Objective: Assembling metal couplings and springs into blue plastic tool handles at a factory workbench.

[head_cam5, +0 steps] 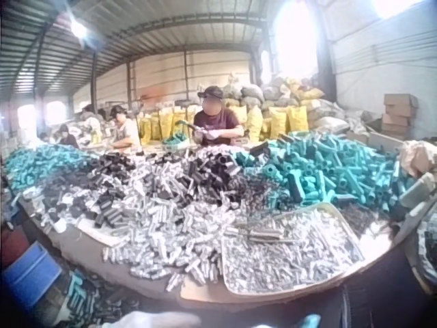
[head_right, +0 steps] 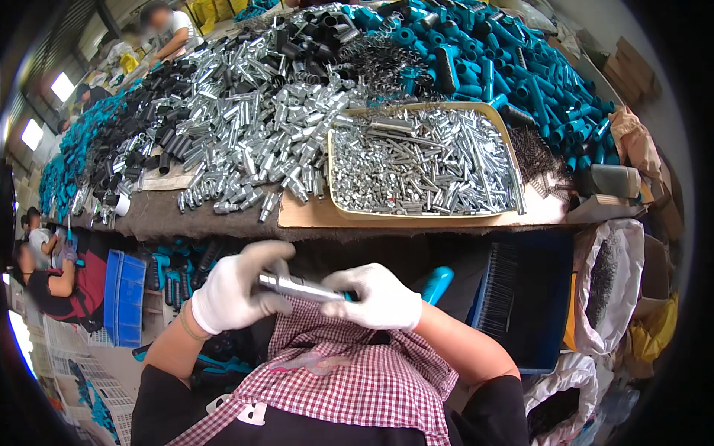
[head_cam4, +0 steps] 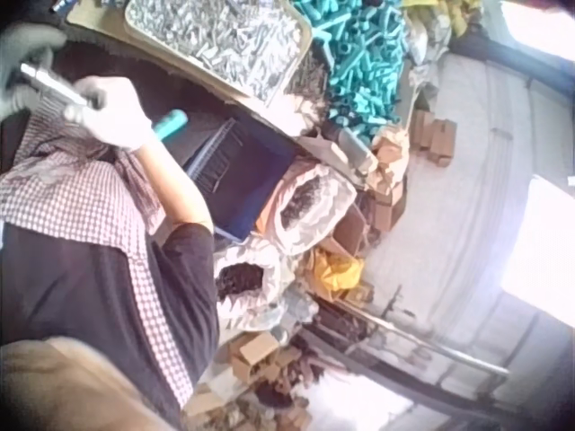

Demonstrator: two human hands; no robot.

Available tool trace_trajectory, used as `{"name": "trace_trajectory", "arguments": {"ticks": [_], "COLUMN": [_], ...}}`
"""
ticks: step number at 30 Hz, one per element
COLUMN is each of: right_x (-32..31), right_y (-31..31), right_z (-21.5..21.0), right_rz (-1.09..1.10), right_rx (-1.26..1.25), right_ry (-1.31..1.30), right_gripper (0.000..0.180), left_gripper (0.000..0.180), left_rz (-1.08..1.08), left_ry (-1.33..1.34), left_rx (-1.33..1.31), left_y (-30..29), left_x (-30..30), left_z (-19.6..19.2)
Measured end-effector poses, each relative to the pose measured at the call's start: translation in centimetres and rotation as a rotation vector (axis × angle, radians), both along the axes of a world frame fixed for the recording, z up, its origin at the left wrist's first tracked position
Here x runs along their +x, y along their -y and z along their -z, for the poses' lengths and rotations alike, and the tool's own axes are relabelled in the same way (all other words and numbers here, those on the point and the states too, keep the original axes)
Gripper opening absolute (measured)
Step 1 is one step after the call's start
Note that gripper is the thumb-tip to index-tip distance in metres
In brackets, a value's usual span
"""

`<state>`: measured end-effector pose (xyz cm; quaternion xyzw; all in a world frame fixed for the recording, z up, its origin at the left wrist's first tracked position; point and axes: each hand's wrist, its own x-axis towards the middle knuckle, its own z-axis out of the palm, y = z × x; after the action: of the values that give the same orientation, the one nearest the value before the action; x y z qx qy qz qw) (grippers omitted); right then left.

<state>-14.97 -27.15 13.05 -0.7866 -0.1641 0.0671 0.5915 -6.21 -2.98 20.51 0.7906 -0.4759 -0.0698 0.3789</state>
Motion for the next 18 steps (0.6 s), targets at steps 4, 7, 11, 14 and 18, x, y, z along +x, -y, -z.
{"name": "trace_trajectory", "arguments": {"ticks": [4,7,11,14,18], "right_x": [0.2,0.7,0.6,0.2,0.2], "right_y": [-0.4,0.8,0.3,-0.2,-0.3], "right_z": [-0.4,-0.9,-0.1,-0.2,0.0], "right_rz": [0.107,-0.230,-0.120,-0.075,-0.140], "right_rx": [-0.286,0.029,-0.004,-0.033,0.007], "right_ry": [0.135,-0.266,-0.115,-0.046,-0.075], "right_gripper": [0.058,0.064,0.064,0.065,0.067], "left_gripper": [0.037,0.023,0.026,0.028,0.028], "left_rz": [-0.085,0.157,0.118,0.127,0.149], "left_ry": [-0.151,0.054,-0.054,-0.059,-0.059], "left_rx": [0.049,-0.064,-0.135,-0.166,-0.203], "left_y": [-0.2,-0.3,-0.4,-0.7,-0.7], "left_x": [-0.3,-0.3,-0.1,-0.4,-0.4], "left_z": [1.6,1.1,2.3,2.5,3.1]}}
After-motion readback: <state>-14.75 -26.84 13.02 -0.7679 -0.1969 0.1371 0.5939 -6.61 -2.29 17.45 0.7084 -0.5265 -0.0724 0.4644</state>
